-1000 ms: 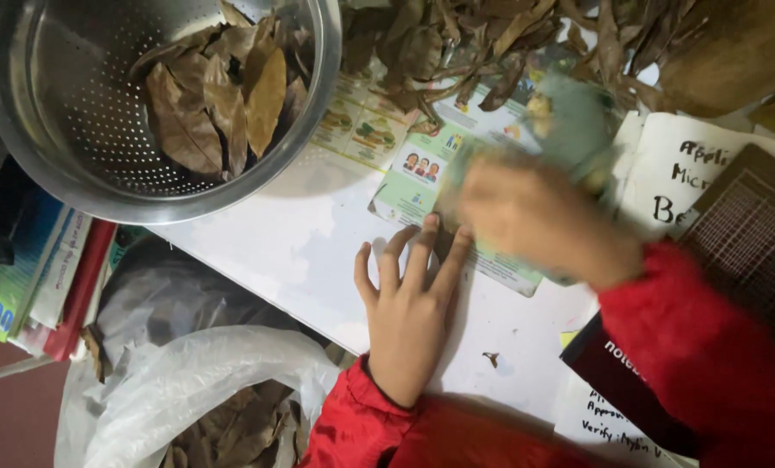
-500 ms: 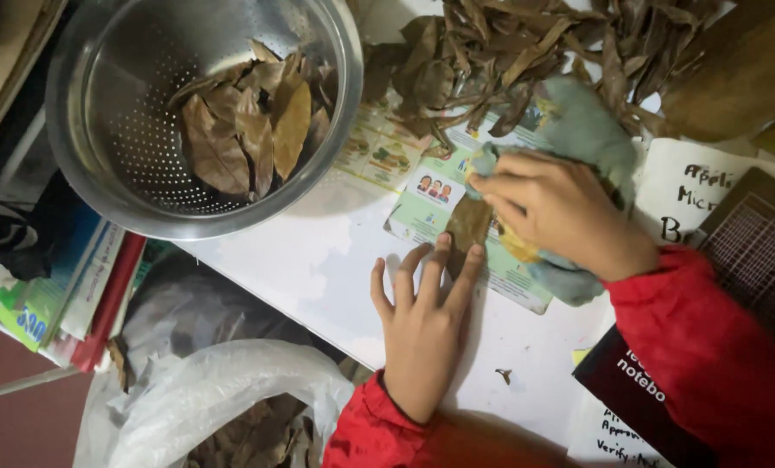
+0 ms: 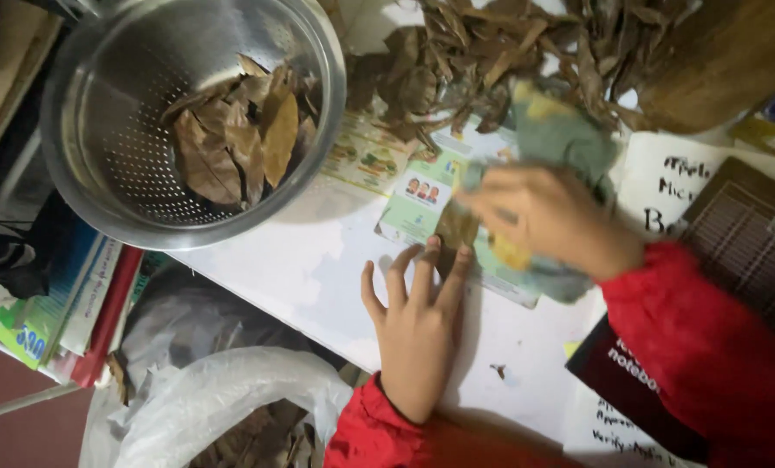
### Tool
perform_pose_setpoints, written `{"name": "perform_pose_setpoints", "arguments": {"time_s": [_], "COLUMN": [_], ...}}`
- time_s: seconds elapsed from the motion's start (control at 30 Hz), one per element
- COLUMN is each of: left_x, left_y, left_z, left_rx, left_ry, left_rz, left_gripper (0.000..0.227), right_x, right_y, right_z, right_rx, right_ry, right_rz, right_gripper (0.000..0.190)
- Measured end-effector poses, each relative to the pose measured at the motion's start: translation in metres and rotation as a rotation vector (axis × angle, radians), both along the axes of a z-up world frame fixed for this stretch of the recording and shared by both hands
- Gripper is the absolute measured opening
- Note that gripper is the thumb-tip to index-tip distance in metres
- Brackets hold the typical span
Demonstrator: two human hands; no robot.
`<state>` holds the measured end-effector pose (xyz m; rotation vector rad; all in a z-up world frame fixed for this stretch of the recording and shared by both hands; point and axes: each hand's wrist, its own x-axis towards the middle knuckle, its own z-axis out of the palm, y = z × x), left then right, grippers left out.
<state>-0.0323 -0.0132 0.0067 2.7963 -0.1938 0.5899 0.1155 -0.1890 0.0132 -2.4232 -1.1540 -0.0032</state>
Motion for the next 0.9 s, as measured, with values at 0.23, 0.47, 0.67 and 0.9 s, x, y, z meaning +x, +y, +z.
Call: {"name": "perform_pose_setpoints", "arguments": {"time_s": [0.23,0.47,0.67,0.9], "left_x": [0.017,0.049,0.056,0.055], "left_y": [0.011,0.01,0.007,0.026], "left_z": [-0.002,-0.016,-0.017,-0.016], "left_rx": [-0.042,-0.024,-0.13,-0.181], "left_ry": [-0.063,-0.051,-0.024,-0.03], "left_rz": [-0.009,0.098,0.035,-0.12], "left_gripper": [0.013,0.032,0.049,0.043], "right_x": [-0.008,-0.025,-0.011,0.004], "right_y": [0.003,0.001,-0.007,-0.022], "right_z": [0.012,0.032,0.038,0.032], "right_rx": [-0.011,-0.538,-0.338,0.018], "right_ry": [-0.086,0.378,0.614,-0.067], "right_rz": [-0.164,-0.333,-0.003,0.214], "right_gripper": [0.024,0.023,0.012,0.019]}}
